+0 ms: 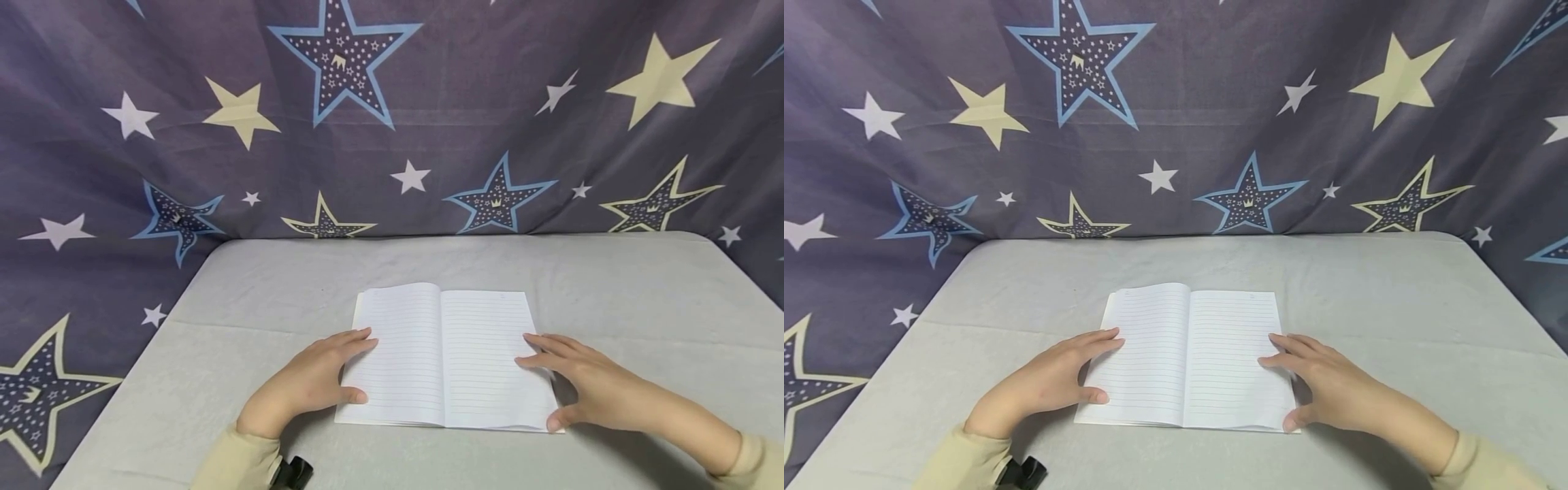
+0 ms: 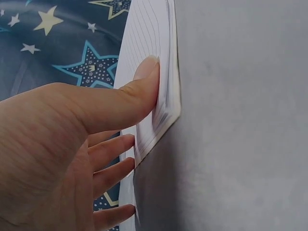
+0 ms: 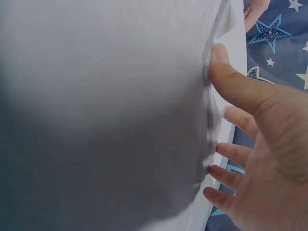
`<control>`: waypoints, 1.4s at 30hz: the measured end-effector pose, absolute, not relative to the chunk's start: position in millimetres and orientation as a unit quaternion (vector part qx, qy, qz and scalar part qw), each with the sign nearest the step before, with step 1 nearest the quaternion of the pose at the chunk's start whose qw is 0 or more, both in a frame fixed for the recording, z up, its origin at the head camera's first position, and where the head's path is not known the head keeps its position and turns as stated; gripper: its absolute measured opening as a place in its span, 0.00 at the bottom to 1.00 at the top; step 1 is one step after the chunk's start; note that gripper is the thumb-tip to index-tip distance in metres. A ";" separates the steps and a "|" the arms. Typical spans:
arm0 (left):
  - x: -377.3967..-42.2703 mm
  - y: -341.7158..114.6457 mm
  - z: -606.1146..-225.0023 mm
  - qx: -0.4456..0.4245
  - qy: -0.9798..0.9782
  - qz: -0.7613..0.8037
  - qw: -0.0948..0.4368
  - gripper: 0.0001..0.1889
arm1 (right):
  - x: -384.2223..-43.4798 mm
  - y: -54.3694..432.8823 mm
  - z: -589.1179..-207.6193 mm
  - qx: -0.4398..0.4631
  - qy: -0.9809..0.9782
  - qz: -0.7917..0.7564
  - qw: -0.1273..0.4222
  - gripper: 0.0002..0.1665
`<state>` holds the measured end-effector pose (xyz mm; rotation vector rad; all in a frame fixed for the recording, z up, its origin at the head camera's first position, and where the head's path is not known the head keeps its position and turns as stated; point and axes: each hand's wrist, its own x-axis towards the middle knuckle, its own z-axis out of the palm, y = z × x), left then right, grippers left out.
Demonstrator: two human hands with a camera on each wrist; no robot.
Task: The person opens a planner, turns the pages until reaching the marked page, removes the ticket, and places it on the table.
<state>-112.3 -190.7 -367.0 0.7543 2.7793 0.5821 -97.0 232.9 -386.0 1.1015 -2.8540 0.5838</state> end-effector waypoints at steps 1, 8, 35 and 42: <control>-112.1 -190.6 -366.9 0.255 0.941 0.197 0.102 0.41 | -96.4 231.6 -385.6 0.351 -0.918 0.186 0.016 0.48; -111.2 -190.8 -366.4 0.255 0.941 0.197 0.100 0.41 | -96.8 215.0 -376.6 0.295 -0.936 0.185 0.043 0.47; -117.0 -206.3 -364.5 0.217 0.957 0.176 0.075 0.38 | -78.4 105.4 -359.4 0.320 -0.918 0.230 -0.042 0.39; -119.6 -206.5 -362.8 0.198 0.965 0.169 0.026 0.23 | -75.6 111.3 -361.1 0.375 -0.908 0.182 -0.053 0.29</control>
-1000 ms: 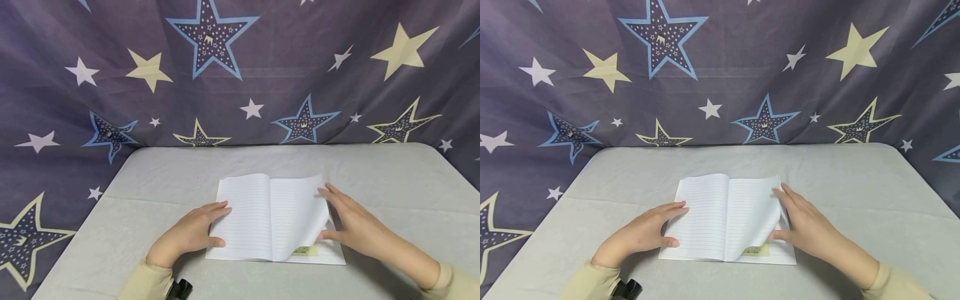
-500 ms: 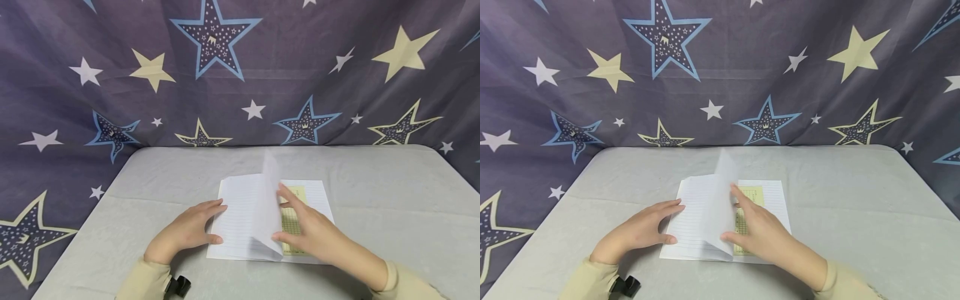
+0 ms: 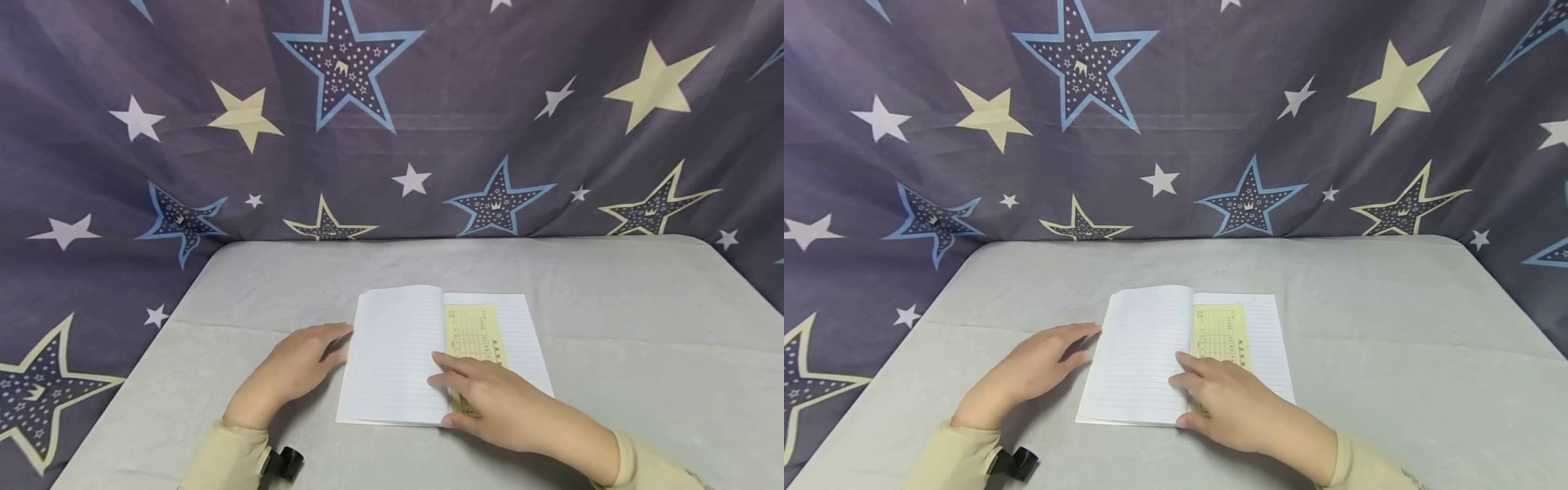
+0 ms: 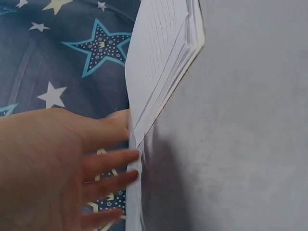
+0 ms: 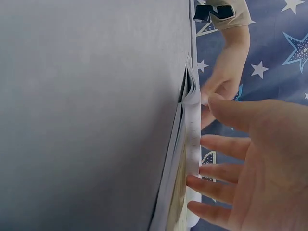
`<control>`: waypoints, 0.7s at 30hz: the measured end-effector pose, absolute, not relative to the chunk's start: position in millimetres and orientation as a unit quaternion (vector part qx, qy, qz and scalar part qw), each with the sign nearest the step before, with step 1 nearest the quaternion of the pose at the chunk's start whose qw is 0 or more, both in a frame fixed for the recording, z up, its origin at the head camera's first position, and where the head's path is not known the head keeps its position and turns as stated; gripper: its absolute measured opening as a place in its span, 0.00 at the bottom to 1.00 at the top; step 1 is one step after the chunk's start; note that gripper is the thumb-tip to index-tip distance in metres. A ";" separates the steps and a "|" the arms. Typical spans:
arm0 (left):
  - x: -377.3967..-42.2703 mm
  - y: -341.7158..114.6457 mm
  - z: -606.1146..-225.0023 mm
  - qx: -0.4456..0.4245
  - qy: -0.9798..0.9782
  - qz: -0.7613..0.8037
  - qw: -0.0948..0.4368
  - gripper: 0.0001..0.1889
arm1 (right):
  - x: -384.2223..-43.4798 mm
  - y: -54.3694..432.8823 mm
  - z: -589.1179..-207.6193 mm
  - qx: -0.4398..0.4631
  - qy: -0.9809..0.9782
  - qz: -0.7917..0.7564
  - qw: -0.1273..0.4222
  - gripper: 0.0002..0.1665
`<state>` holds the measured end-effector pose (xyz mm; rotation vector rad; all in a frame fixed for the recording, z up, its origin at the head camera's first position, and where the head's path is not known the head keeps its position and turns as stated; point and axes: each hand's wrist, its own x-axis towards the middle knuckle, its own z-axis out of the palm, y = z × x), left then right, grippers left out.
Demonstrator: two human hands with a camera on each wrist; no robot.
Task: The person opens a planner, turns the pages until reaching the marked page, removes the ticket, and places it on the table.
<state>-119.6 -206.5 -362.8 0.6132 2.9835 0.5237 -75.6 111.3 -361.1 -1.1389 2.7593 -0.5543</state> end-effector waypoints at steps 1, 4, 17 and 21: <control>-119.4 -204.4 -362.5 0.200 0.964 0.175 0.013 0.22 | -75.8 111.8 -361.2 -0.380 0.906 -0.180 0.055 0.29; -117.0 -194.9 -361.8 0.221 0.956 0.191 -0.010 0.21 | -77.2 112.6 -360.8 -0.389 0.901 -0.181 0.062 0.28; -107.9 -178.1 -367.8 0.279 0.942 0.172 0.072 0.39 | -99.8 139.2 -352.2 -0.395 0.893 -0.215 0.032 0.24; -109.5 -179.6 -368.6 0.277 0.942 0.173 0.078 0.39 | -117.7 159.0 -354.2 -0.362 0.909 -0.205 0.008 0.26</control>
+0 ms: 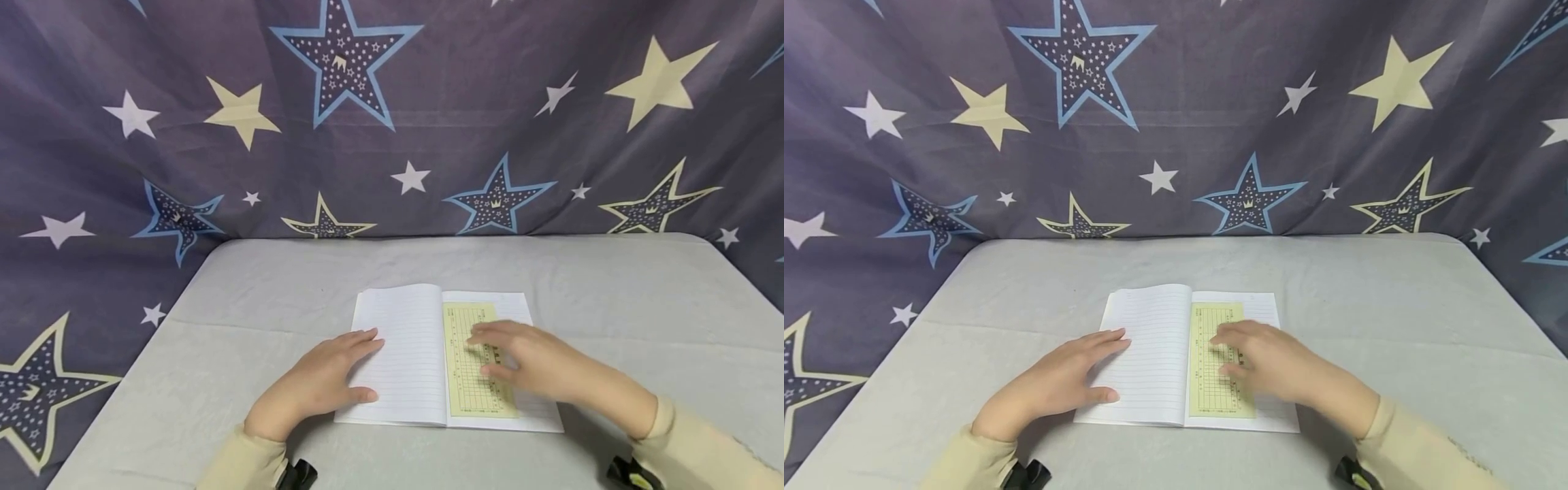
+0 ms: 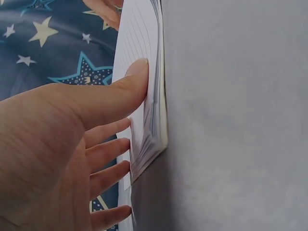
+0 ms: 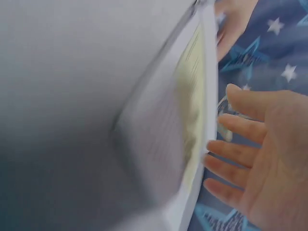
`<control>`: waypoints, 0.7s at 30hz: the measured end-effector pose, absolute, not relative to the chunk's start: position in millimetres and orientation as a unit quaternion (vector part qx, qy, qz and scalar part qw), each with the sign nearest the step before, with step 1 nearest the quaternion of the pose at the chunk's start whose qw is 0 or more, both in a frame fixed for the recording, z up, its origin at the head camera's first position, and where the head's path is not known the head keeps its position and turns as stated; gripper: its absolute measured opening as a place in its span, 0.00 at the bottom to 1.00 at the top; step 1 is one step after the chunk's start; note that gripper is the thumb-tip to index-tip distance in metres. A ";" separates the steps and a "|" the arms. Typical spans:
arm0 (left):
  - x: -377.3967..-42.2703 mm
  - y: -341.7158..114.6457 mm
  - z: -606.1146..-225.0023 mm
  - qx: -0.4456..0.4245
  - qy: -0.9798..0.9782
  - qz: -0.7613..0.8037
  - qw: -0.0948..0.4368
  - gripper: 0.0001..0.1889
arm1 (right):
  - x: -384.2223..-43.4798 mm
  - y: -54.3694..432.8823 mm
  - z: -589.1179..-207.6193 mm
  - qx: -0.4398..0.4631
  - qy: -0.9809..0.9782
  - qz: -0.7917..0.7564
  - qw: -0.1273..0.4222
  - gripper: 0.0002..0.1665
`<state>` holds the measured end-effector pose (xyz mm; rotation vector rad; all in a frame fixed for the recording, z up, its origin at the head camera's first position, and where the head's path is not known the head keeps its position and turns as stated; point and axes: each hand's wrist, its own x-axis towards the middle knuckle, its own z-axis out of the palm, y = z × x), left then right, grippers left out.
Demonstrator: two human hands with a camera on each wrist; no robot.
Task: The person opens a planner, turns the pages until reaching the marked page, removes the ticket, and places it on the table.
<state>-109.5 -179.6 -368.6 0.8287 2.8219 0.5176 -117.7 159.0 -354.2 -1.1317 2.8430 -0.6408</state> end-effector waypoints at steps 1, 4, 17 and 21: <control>-109.6 -179.9 -368.8 0.278 0.942 0.173 0.077 0.39 | -122.4 164.0 -354.9 -0.352 0.914 -0.201 0.000 0.27; -109.1 -179.7 -368.4 0.277 0.942 0.172 0.077 0.39 | -136.7 176.6 -358.2 -0.327 0.925 -0.194 -0.013 0.31; -108.1 -179.3 -367.1 0.264 0.946 0.171 0.083 0.39 | -180.0 191.6 -368.9 -0.241 0.943 -0.225 0.047 0.42; -107.6 -180.4 -365.5 0.261 0.946 0.173 0.085 0.39 | -188.0 188.9 -368.4 -0.238 0.937 -0.248 0.061 0.41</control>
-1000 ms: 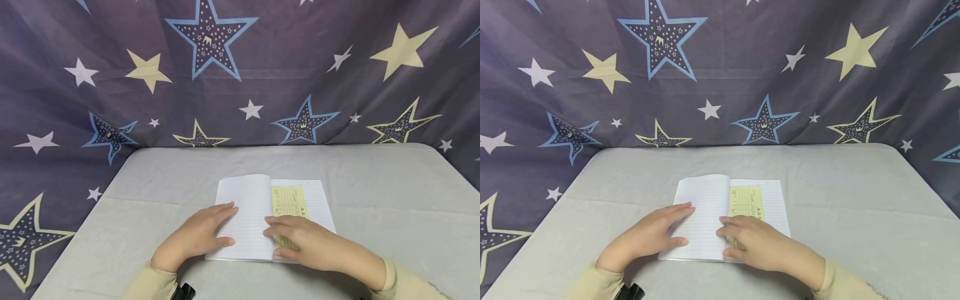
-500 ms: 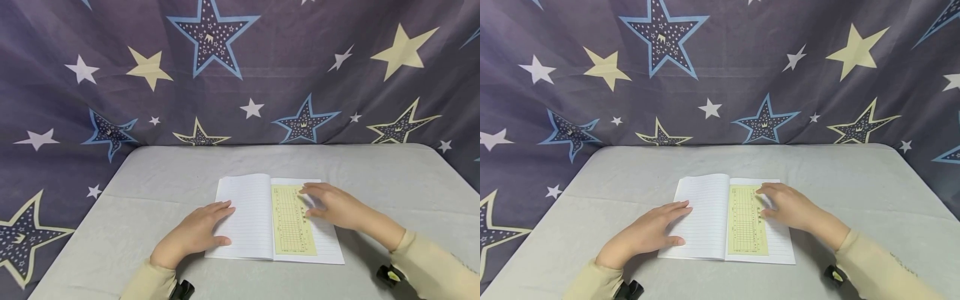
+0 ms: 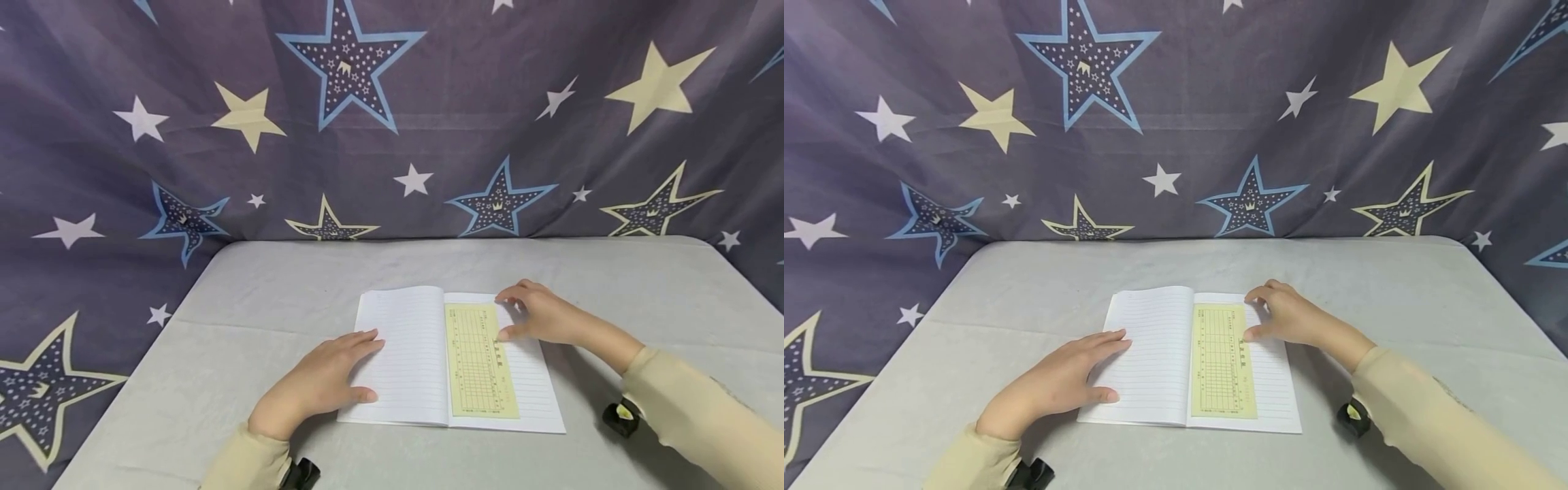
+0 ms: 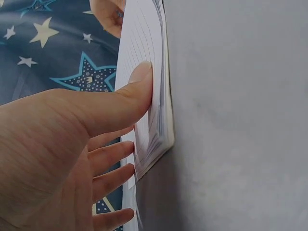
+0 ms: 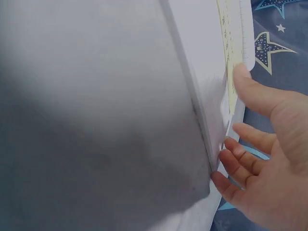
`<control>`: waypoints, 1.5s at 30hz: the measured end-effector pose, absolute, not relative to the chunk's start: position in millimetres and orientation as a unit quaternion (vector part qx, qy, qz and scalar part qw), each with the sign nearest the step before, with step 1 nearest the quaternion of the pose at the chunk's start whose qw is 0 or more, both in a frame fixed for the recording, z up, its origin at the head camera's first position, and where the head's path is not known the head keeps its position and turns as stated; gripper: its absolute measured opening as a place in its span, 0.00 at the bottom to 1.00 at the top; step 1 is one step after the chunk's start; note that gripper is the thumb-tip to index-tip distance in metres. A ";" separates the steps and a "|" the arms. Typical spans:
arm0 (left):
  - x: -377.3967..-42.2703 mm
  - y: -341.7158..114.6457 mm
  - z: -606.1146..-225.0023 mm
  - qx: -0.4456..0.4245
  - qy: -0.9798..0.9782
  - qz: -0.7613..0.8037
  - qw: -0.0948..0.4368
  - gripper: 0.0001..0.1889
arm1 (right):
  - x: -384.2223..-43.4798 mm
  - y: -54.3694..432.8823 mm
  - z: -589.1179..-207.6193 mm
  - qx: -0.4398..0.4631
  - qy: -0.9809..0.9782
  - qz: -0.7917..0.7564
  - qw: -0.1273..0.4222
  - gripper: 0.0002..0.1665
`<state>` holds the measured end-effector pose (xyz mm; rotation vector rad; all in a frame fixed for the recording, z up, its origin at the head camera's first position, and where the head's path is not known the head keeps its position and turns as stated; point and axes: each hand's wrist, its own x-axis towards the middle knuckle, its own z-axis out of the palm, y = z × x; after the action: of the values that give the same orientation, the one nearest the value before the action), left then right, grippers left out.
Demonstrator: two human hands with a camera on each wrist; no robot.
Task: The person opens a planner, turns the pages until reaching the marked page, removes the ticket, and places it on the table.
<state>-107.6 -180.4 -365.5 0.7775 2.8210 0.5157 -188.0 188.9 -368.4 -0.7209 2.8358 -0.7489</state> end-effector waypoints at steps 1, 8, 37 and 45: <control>-107.4 -180.6 -365.2 0.258 0.946 0.173 0.086 0.39 | -189.6 187.2 -368.7 -0.240 0.936 -0.251 0.060 0.40; -106.9 -182.6 -363.8 0.251 0.948 0.173 0.089 0.40 | -198.2 169.5 -368.8 -0.233 0.937 -0.248 0.075 0.37; -105.8 -178.9 -362.2 0.240 0.951 0.174 0.091 0.40 | -218.6 267.9 -364.9 -0.125 0.912 -0.391 -0.019 0.18; -105.9 -177.5 -362.7 0.237 0.952 0.171 0.090 0.41 | -229.7 303.8 -361.2 -0.131 0.940 -0.314 -0.001 0.20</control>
<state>-105.9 -177.5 -362.7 0.7061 2.8314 0.5094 -229.7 303.8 -361.2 -0.4120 2.9553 -0.9861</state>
